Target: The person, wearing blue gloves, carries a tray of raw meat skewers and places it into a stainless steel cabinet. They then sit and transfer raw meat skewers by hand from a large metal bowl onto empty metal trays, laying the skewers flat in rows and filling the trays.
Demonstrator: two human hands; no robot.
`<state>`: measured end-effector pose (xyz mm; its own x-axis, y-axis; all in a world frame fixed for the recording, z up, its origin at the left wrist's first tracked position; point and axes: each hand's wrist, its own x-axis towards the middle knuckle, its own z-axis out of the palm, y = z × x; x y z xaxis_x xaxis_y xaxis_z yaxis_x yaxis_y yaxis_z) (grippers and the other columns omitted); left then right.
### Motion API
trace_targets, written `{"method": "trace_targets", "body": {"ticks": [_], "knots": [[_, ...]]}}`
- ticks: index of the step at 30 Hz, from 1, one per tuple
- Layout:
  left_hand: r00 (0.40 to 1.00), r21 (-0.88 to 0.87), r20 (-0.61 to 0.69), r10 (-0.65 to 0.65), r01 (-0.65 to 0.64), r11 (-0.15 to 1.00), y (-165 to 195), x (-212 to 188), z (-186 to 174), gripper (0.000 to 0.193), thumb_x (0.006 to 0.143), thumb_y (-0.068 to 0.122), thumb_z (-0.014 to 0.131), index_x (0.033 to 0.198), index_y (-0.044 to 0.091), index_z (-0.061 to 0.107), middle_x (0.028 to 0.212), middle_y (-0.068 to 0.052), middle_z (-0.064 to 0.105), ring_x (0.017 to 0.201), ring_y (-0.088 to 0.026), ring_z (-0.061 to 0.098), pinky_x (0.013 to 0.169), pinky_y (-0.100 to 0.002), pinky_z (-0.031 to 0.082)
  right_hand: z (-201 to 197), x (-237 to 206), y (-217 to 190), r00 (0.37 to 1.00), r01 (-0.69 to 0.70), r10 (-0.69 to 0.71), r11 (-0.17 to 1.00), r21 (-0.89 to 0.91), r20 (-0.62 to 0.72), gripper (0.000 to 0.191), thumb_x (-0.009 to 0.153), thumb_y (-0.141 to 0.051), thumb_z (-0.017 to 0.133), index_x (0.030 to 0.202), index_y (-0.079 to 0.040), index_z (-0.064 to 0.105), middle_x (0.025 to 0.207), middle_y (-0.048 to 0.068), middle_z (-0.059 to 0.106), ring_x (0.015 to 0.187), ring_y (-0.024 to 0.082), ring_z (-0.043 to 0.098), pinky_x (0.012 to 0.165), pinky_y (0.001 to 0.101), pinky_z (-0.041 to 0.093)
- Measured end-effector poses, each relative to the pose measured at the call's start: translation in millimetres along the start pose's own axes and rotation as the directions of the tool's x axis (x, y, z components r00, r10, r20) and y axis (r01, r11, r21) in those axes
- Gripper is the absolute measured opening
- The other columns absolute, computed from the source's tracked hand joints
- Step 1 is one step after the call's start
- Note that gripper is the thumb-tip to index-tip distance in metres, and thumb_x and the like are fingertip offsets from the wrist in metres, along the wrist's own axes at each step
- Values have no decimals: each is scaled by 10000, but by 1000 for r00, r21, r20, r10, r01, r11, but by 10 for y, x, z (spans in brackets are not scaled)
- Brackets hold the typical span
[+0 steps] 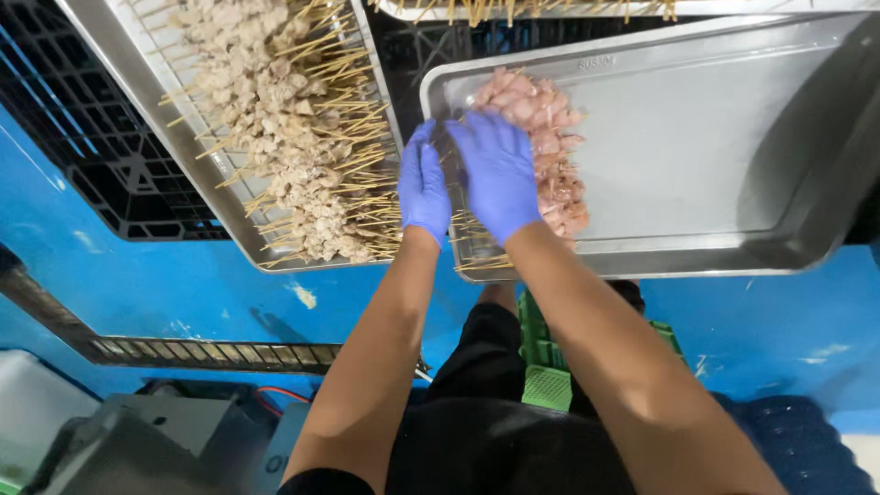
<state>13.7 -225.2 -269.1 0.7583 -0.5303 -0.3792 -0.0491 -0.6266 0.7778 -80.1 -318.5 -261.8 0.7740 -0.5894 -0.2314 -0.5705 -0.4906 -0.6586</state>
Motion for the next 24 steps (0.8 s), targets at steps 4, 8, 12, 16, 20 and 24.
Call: {"method": "trace_targets", "body": {"ticks": [4, 8, 12, 16, 20, 24], "knots": [[999, -182, -31, -16, 11, 983, 22, 46, -137, 456, 1167, 319, 345, 1449, 26, 551, 1488, -160, 583, 1409, -276, 533, 1217, -375, 381, 194, 409, -31, 949, 311, -274, 896, -317, 156, 267, 973, -192, 605, 1211, -88, 667, 1402, 146, 581, 1390, 359, 443, 1179, 510, 286], [999, -142, 36, -10, 15, 990, 150, 60, -370, 474, 1165, 307, 310, 1477, 32, 537, 1566, -188, 495, 1517, -305, 416, 1253, -391, 306, 292, 568, 4, 938, 310, -226, 885, -347, 263, 276, 966, -227, 570, 1148, -47, 674, 1370, 176, 580, 1399, 370, 430, 1191, 567, 252], [999, 79, 50, 13, -17, 997, 177, 162, -371, 455, 1140, 301, 345, 1483, 77, 542, 1587, -209, 464, 1504, -334, 417, 1242, -394, 327, 285, 569, 82, 960, 278, -262, 851, -445, 97, 226, 1085, -231, 558, 1166, -45, 658, 1420, 162, 571, 1423, 343, 423, 1213, 567, 238], [996, 9, 84, 24, -25, 1000, 118, 325, -201, 437, 1146, 303, 372, 1498, 86, 514, 1575, -199, 495, 1508, -339, 445, 1260, -397, 328, 134, 439, 197, 970, 230, -242, 899, -372, 14, 368, 899, -235, 657, 1217, -51, 667, 1382, 194, 583, 1363, 378, 438, 1133, 556, 263], [975, -28, 213, -69, 77, 997, 64, 391, -168, 449, 1105, 300, 421, 1496, 87, 480, 1539, -190, 519, 1466, -327, 472, 1213, -397, 332, -185, 157, 550, 947, -71, 62, 997, -18, -316, 400, 936, -136, 663, 1315, -16, 621, 1305, 193, 581, 1255, 367, 509, 1087, 512, 382], [982, 69, 187, -31, 19, 997, 9, 393, -198, 405, 1117, 256, 428, 1472, 92, 532, 1585, -216, 452, 1484, -347, 423, 1219, -400, 332, -374, 8, 1024, 758, -375, 424, 905, 200, -496, 355, 1034, -61, 578, 1382, 10, 574, 1258, 214, 558, 1161, 358, 561, 1058, 442, 461]]}}
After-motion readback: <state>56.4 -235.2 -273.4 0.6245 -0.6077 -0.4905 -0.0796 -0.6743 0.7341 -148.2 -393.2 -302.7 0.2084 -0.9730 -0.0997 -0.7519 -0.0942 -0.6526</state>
